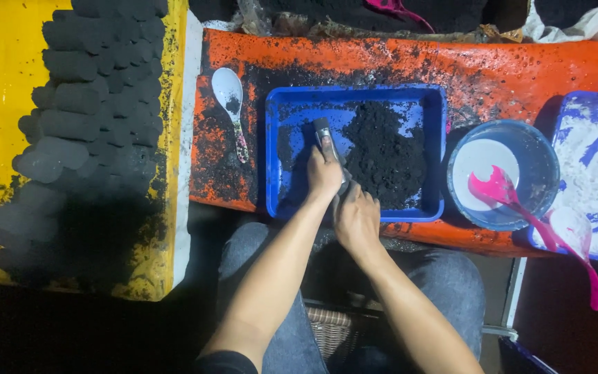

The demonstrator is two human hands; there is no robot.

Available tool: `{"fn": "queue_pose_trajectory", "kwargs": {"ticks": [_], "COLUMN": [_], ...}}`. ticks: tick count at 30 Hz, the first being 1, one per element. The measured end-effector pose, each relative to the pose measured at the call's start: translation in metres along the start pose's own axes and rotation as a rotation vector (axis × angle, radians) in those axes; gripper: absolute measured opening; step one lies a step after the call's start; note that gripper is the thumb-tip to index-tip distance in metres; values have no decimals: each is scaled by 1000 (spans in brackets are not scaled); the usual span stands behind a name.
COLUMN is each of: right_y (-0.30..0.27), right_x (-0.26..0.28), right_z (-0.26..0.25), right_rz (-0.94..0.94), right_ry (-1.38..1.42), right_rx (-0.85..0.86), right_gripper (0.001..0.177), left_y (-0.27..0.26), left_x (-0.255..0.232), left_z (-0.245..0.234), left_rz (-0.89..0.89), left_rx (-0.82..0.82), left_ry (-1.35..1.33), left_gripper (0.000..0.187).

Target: The person fills a cylindrical metal mold with black charcoal powder from a blue tray, packs it down, and uses a hammer to compact the powder. They then eject the formed briquette onto a yellow tray and repeat the process.

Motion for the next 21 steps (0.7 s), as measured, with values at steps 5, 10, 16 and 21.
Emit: {"fn": "queue_pose_trajectory", "kwargs": {"ticks": [5, 10, 16, 21], "right_y": [2, 1, -6, -6], "right_x": [-1, 7, 9, 5], "right_z": [-1, -13, -15, -14], "right_rz": [-12, 6, 26, 70], "right_ry": [17, 39, 42, 61], "right_rx": [17, 13, 34, 70], "right_gripper": [42, 40, 45, 50], "left_y": [4, -13, -7, -4], "left_x": [9, -18, -3, -5], "left_z": [0, -5, 0, 1], "left_rz": [0, -25, -78, -142], "left_rx": [-25, 7, 32, 51], "left_ry": [-28, -14, -34, -26], "left_gripper": [49, 54, 52, 57]}}
Point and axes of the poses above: each hand's wrist, its own y-axis towards the middle knuckle, its own z-axis out of the palm, x = y × z, the point moved 8 cm from there along y, towards the middle knuckle, and after that the axes turned 2 degrees about -z, right-handed, at the moved point
